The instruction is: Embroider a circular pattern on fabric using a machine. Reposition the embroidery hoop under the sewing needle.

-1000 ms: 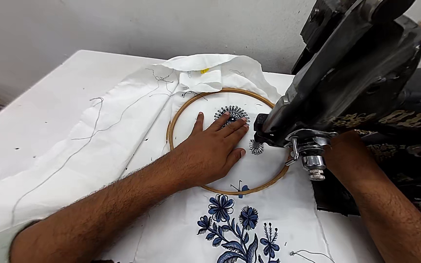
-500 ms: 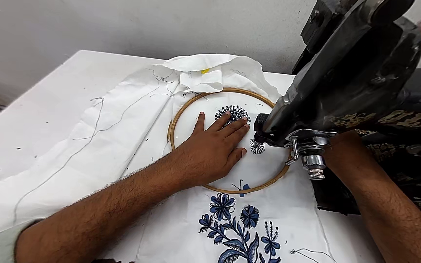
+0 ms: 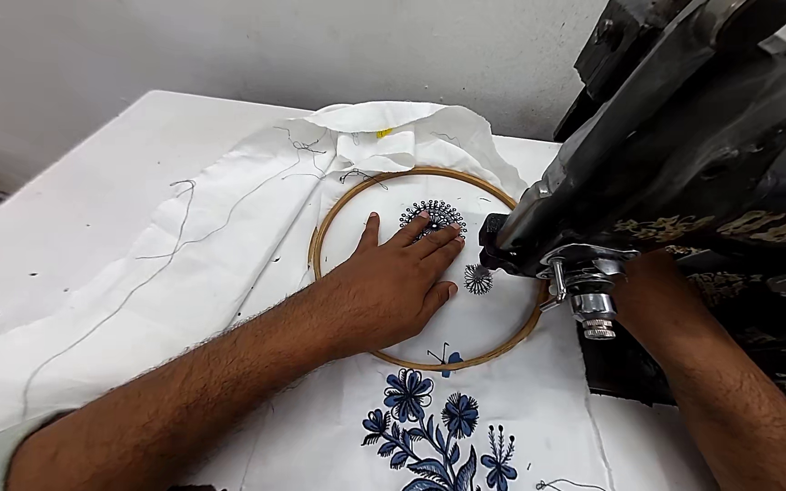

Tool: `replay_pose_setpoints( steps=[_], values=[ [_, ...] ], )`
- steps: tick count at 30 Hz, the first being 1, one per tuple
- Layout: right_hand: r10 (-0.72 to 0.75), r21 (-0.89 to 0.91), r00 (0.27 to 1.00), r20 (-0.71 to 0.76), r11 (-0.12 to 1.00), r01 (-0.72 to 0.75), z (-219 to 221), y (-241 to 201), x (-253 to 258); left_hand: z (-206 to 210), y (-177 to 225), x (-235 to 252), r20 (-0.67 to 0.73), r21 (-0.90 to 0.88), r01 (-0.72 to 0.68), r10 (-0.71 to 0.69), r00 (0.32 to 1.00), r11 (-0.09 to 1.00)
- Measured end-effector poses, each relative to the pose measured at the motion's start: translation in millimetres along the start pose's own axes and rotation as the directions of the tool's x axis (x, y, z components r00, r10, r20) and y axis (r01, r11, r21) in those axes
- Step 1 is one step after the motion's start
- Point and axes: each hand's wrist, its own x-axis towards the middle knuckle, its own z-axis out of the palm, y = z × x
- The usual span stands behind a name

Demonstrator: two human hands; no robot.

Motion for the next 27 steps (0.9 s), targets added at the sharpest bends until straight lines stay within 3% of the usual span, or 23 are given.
replay_pose_setpoints(
  steps=[6,13,27],
  values=[
    [0.05,0.007,0.998,0.023,0.999,-0.05,-4,-5,1,2,4,-3,-0.043,-0.004,-0.009,0.008,0.999,1.0],
    [-0.097,-0.041,0.994,-0.056,0.995,0.095,0,4,7,13,2,4,-0.098,-0.017,-0.031,0.029,0.995,0.999],
    [0.004,-0.086,0.999,0.031,0.996,-0.001,-7,-3,7,10,5,3,-0.075,-0.01,-0.03,0.03,0.997,0.999]
  ],
)
